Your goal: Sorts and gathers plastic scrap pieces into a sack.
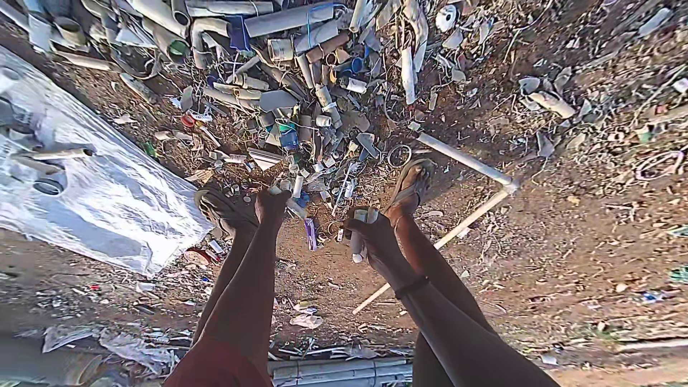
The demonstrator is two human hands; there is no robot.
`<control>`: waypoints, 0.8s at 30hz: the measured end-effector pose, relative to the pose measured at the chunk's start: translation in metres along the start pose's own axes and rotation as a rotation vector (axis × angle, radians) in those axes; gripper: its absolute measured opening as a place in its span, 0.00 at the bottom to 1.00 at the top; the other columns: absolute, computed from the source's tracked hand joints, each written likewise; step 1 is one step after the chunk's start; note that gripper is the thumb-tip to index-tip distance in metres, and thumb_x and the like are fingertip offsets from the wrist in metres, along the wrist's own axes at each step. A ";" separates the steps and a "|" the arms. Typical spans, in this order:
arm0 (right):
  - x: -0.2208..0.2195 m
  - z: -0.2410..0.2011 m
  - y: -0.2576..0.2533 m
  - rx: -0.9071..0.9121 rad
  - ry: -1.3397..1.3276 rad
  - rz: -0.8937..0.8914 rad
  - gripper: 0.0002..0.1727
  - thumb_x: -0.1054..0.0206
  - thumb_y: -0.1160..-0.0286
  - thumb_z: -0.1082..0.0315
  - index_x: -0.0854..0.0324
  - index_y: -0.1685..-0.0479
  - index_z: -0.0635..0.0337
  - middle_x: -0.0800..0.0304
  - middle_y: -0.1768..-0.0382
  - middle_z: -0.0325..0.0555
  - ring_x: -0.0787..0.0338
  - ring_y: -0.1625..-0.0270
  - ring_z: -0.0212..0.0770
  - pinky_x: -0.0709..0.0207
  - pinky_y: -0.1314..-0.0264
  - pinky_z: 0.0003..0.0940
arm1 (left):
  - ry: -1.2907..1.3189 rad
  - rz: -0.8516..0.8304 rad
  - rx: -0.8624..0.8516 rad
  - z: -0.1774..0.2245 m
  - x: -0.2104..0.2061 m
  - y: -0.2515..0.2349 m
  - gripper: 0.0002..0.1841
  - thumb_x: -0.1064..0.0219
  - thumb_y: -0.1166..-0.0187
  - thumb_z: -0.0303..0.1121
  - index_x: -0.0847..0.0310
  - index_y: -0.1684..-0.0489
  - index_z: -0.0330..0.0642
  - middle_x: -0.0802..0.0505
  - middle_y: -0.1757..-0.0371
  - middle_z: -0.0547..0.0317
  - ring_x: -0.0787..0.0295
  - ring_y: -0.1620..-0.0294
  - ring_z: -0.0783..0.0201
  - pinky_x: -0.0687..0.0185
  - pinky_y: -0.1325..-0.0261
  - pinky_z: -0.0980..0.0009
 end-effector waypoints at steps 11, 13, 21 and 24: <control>-0.065 0.056 -0.091 0.213 0.782 0.057 0.20 0.24 0.25 0.58 0.15 0.42 0.63 0.09 0.56 0.63 0.09 0.54 0.62 0.19 0.51 0.65 | 0.238 -0.252 0.159 -0.047 0.049 0.057 0.16 0.22 0.30 0.24 0.17 0.46 0.30 0.11 0.57 0.47 0.15 0.61 0.62 0.17 0.52 0.65; -0.091 0.071 -0.114 0.145 0.908 0.079 0.30 0.25 0.25 0.53 0.22 0.27 0.57 0.08 0.48 0.62 0.08 0.46 0.65 0.18 0.45 0.68 | 0.256 -0.279 0.175 -0.064 0.048 0.046 0.15 0.24 0.27 0.25 0.17 0.46 0.31 0.11 0.59 0.49 0.16 0.64 0.64 0.17 0.55 0.66; -0.156 0.088 -0.165 0.115 0.945 0.240 0.49 0.25 0.26 0.53 0.49 0.05 0.37 0.06 0.47 0.57 0.06 0.47 0.61 0.16 0.48 0.64 | 0.314 -0.273 0.152 -0.126 0.044 -0.007 0.16 0.19 0.32 0.27 0.14 0.49 0.35 0.08 0.59 0.48 0.12 0.64 0.59 0.13 0.56 0.59; -0.163 0.086 -0.174 0.064 1.006 0.296 0.42 0.31 0.23 0.55 0.44 0.07 0.38 0.05 0.47 0.54 0.05 0.47 0.59 0.15 0.50 0.63 | 0.359 -0.258 0.125 -0.141 0.049 -0.020 0.20 0.17 0.35 0.26 0.16 0.46 0.33 0.08 0.56 0.45 0.10 0.60 0.57 0.12 0.53 0.57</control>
Point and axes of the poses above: each hand's wrist, its own y-axis away from the middle knuckle, its own x-axis out of the back of the hand, z = x × y, the point moved 4 cm from there along -y, towards the middle knuckle
